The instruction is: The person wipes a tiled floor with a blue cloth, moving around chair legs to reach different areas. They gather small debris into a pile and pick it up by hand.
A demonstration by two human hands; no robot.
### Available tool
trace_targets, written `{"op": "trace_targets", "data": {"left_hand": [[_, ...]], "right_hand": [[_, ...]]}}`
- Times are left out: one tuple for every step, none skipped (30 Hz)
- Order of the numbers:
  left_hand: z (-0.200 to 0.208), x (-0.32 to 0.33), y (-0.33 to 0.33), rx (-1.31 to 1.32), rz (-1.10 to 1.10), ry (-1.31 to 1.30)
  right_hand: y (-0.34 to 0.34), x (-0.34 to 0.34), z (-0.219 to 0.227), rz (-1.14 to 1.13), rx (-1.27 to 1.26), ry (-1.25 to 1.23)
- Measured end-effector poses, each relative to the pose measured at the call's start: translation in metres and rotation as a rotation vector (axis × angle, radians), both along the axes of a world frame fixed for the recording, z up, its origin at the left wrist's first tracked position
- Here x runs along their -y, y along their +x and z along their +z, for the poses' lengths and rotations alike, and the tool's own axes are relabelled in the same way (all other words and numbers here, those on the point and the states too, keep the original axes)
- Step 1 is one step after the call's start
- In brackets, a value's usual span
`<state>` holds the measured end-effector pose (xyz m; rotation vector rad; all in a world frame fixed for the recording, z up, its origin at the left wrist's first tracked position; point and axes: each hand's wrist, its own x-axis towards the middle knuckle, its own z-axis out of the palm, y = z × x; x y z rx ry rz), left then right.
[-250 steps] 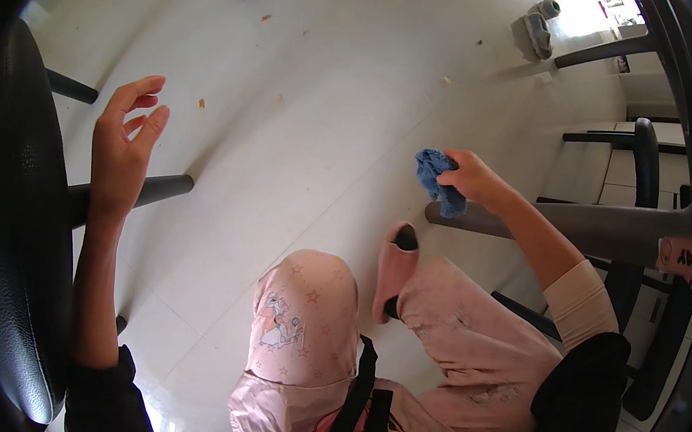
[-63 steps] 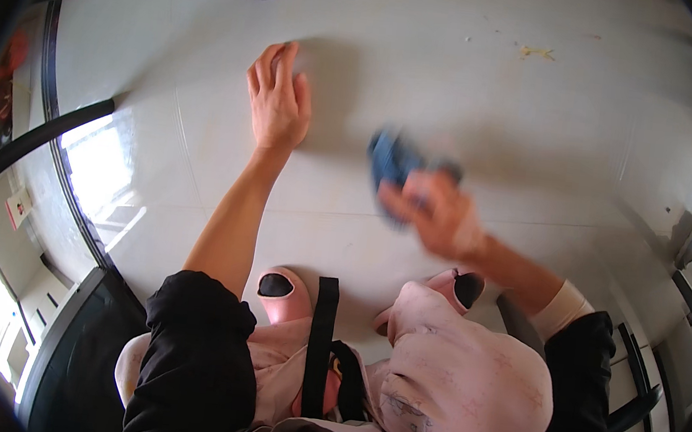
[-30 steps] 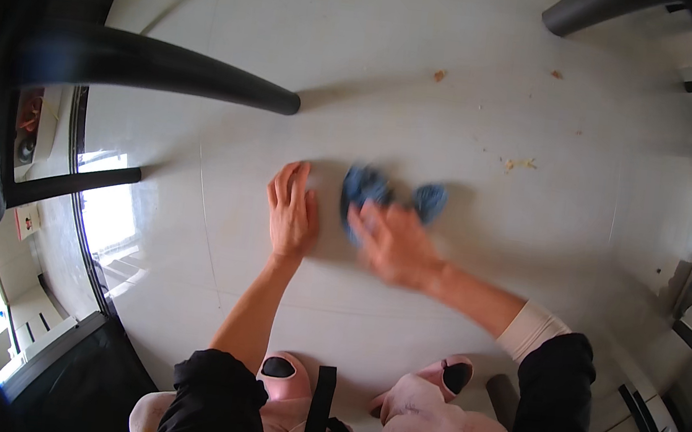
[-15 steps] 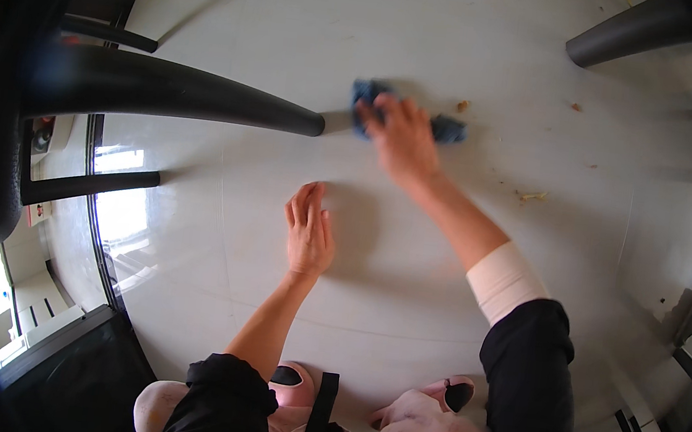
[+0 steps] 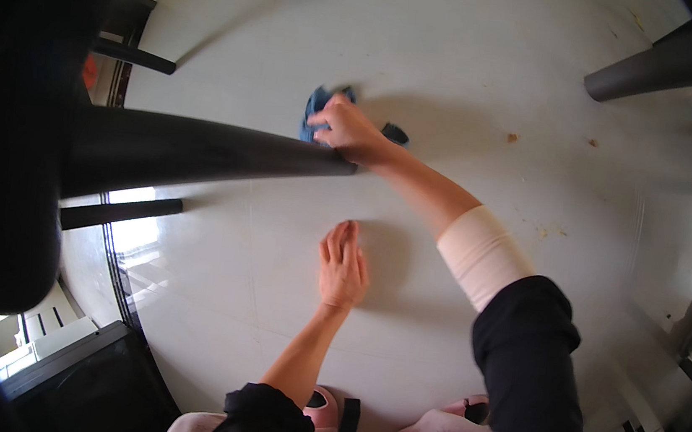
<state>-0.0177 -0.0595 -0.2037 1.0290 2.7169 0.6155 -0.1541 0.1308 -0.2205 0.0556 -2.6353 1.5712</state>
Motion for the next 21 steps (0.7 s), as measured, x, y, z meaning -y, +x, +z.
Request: {"op": "trace_targets", "data": {"left_hand": [[0.0,-0.001,0.002,0.01,0.002,-0.002],[0.001,-0.001,0.002,0.02,0.005,-0.003],[0.001,0.0,-0.001,0.023,0.014,-0.005],[0.001,-0.001,0.0,0.032,0.025,-0.006],[0.003,-0.002,0.001,0.042,0.036,-0.007],[0.004,-0.002,0.002,0.037,0.036,-0.007],[0.004,-0.005,0.001,0.034,0.023,-0.002],[0.006,-0.002,0.0,0.031,0.021,-0.009],[0.006,-0.003,0.0,0.031,0.022,-0.011],[0.006,-0.003,-0.001,0.037,0.022,-0.018],[0.007,-0.004,0.0,0.04,0.024,-0.023],[0.007,-0.001,0.0,0.032,0.017,-0.025],[0.006,-0.002,-0.001,0.02,0.014,-0.015],[0.005,-0.002,-0.002,0.008,0.009,-0.004],[0.004,0.0,-0.002,0.008,0.003,-0.012],[0.005,0.001,-0.002,0.016,0.006,-0.011],[0.006,0.002,-0.002,0.023,0.011,-0.011],[0.008,-0.002,-0.002,0.032,0.001,0.0],[0.006,0.001,-0.002,0.03,0.011,-0.004],[0.004,-0.003,-0.001,0.038,0.004,0.012],[0.002,-0.006,0.0,0.047,-0.002,0.024]], "right_hand": [[-0.003,0.004,-0.004,-0.031,-0.013,-0.026],[-0.007,0.006,-0.007,-0.063,-0.025,-0.051],[-0.015,0.007,-0.01,-0.032,-0.053,-0.002],[-0.021,0.005,-0.013,0.002,-0.075,0.049],[-0.026,0.003,-0.014,0.035,-0.096,0.1],[-0.034,0.005,-0.016,-0.076,-0.073,-0.014],[-0.044,0.005,-0.027,-0.197,-0.05,-0.121],[-0.051,0.006,-0.017,-0.346,0.101,-0.242],[-0.058,0.003,-0.007,-0.51,0.232,-0.371],[-0.057,0.001,0.002,-0.569,0.169,-0.244],[-0.053,-0.003,0.008,-0.621,0.102,-0.114],[-0.049,-0.005,0.012,-0.672,0.036,0.018],[-0.048,-0.011,0.013,-0.741,0.085,-0.012],[-0.048,-0.018,0.014,-0.811,0.134,-0.041],[-0.045,-0.024,0.014,-0.88,0.185,-0.071],[-0.037,-0.033,0.015,-0.89,0.203,-0.06],[-0.024,-0.046,0.015,-0.9,0.22,-0.05],[-0.012,-0.066,0.0,-0.938,0.11,0.089],[0.0,-0.078,0.001,-0.969,0.193,0.1],[0.019,-0.106,-0.015,-0.962,0.128,0.279],[0.04,-0.133,-0.03,-0.954,0.104,0.527]]}}
